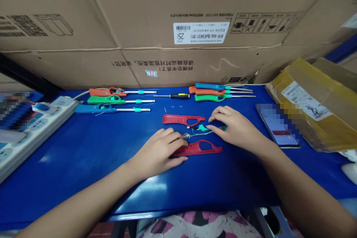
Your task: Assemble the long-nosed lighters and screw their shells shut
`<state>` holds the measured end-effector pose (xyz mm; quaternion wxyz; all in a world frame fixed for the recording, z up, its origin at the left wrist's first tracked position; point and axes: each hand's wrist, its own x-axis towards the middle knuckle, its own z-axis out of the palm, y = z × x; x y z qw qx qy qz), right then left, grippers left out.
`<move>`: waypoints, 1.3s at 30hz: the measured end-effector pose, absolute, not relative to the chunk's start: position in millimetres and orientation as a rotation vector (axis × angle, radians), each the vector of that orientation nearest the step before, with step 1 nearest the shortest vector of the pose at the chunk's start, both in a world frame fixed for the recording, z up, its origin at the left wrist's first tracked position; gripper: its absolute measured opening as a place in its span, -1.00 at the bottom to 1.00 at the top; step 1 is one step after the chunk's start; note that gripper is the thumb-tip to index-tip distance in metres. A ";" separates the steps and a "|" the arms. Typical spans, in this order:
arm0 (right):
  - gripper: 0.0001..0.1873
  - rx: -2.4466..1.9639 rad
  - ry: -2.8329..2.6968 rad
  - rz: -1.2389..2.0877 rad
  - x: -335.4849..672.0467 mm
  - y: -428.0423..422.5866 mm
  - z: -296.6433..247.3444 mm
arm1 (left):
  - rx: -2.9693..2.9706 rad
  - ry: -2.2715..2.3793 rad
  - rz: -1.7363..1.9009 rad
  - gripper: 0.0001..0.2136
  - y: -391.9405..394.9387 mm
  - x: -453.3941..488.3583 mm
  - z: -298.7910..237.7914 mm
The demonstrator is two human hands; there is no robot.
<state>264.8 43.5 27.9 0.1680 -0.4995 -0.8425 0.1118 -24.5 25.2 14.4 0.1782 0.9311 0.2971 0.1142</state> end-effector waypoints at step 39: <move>-0.76 -1.318 -2.399 0.847 310.0 57.2 32.7 | 2.739 0.938 0.432 -0.76 64.3 81.4 17.8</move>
